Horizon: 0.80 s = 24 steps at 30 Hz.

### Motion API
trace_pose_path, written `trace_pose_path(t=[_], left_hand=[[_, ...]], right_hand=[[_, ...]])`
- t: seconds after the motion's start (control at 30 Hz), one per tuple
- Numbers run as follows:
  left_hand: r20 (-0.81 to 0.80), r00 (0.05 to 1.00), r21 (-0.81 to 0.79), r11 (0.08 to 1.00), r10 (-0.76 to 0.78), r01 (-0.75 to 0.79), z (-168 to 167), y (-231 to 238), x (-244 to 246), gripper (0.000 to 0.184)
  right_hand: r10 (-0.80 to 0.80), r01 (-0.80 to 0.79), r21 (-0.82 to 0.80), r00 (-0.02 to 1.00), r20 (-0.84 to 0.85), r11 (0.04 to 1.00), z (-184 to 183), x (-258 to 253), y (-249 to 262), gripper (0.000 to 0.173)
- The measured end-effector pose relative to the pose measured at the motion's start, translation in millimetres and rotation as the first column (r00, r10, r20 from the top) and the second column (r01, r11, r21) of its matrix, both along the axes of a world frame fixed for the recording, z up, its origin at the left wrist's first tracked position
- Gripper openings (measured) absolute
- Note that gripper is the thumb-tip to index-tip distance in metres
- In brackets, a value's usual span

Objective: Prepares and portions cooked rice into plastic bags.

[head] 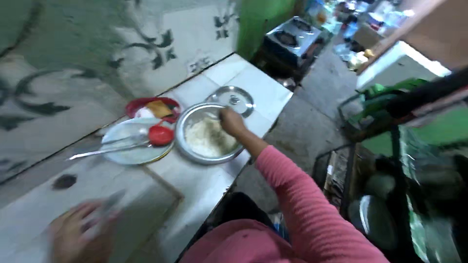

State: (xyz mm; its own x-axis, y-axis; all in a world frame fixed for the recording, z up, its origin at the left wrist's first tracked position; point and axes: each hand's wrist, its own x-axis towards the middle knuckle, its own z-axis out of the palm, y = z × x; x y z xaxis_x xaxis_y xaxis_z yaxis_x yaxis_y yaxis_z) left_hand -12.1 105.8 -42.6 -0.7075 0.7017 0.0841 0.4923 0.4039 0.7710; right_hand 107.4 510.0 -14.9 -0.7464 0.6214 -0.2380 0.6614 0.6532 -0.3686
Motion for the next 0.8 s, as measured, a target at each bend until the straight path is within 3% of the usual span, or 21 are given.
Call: trace_pose_path(t=[0.07, 0.13, 0.23, 0.33, 0.4, 0.53, 0.67, 0.8], left_hand=[[0.100, 0.994, -0.038, 0.999, 0.042, -0.039, -20, 71, 11, 0.062], [0.216, 0.973, -0.075, 0.995, 0.075, -0.060, -44, 129, 20, 0.073], [0.422, 0.885, -0.106, 0.980, 0.199, -0.170, -65, 195, 37, 0.080], [0.552, 0.760, -0.069, 0.927, 0.342, -0.368, -87, 236, 56, 0.091], [0.507, 0.765, -0.070, 0.903, 0.397, -0.423, -100, 250, 65, 0.101], [0.424, 0.779, -0.152, 0.884, 0.462, -0.442, -110, 262, 59, 0.095], [0.433, 0.814, -0.173, 0.922, 0.387, -0.346, -110, 254, 33, 0.095], [0.446, 0.847, -0.132, 0.957, 0.288, -0.257, -102, 247, 13, 0.091]], right_hand=[[0.001, -0.001, 0.041, 1.000, -0.005, 0.999, -41, -1, 23, 0.037], [0.073, -0.085, 0.093, 0.989, 0.125, 0.992, -58, -7, 37, 0.038], [0.125, -0.158, 0.036, 0.884, 0.450, 0.987, -44, -25, 39, 0.026], [0.196, -0.237, 0.011, 0.823, 0.533, 0.971, -24, -40, 46, 0.026], [0.216, -0.280, 0.047, 0.827, 0.518, 0.959, -21, -52, 55, 0.028], [0.371, -0.454, 0.061, 0.791, 0.487, 0.889, -65, -76, 79, 0.029], [0.534, -0.638, 0.106, 0.714, 0.453, 0.763, -88, -97, 100, 0.023], [0.632, -0.778, 0.006, 0.515, 0.579, 0.628, -80, -126, 93, 0.026]])
